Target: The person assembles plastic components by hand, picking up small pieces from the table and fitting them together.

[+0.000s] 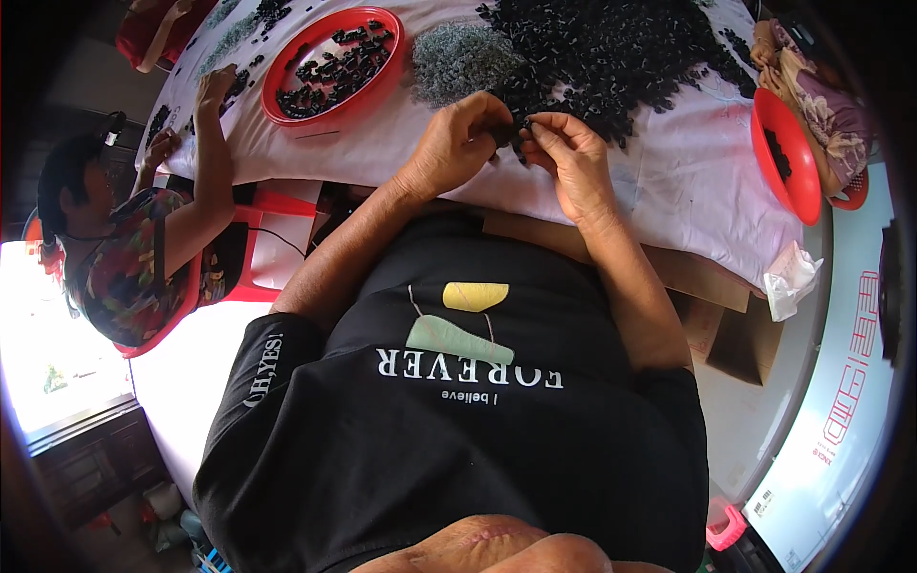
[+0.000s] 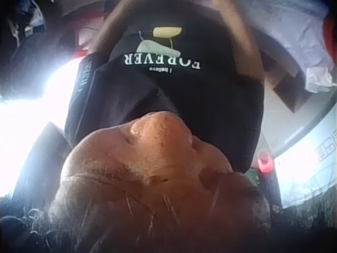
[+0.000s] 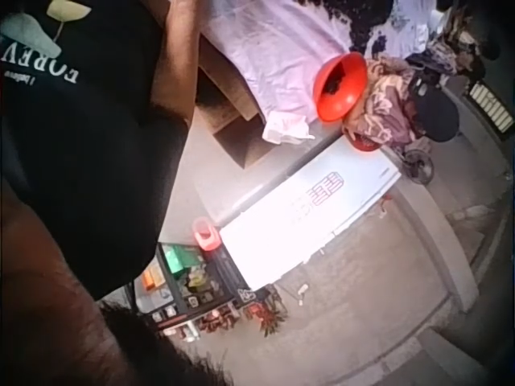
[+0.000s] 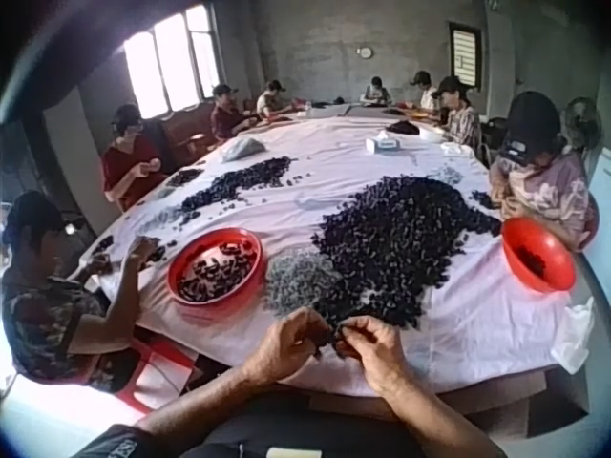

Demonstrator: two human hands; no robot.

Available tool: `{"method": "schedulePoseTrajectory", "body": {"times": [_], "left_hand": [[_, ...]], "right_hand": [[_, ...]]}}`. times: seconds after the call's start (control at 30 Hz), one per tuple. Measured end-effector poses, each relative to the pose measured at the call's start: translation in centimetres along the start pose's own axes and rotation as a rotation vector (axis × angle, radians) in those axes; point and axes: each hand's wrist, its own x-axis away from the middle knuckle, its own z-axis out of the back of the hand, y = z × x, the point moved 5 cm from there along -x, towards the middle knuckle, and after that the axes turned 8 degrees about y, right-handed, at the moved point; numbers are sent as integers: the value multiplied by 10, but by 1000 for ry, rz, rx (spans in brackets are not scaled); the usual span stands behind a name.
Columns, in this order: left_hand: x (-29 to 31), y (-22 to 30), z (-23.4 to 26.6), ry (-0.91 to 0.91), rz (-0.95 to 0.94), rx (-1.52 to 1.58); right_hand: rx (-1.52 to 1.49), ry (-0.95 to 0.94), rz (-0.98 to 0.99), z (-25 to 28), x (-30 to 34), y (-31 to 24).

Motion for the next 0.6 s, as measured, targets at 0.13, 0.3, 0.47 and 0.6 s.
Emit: {"method": "schedulePoseTrajectory", "body": {"times": [0.13,0.3,0.47,0.6], "left_hand": [[-2,-7,-2,-13,69,275],[-1,-7,-2,-16,86,312],[-1,-3,0,6,145,291],[1,-3,-1,20,155,311]], "right_hand": [[18,-23,11,-2,1,0],[25,-32,14,-3,2,0],[34,-30,22,-3,1,2],[41,-19,27,-5,3,1]]}}
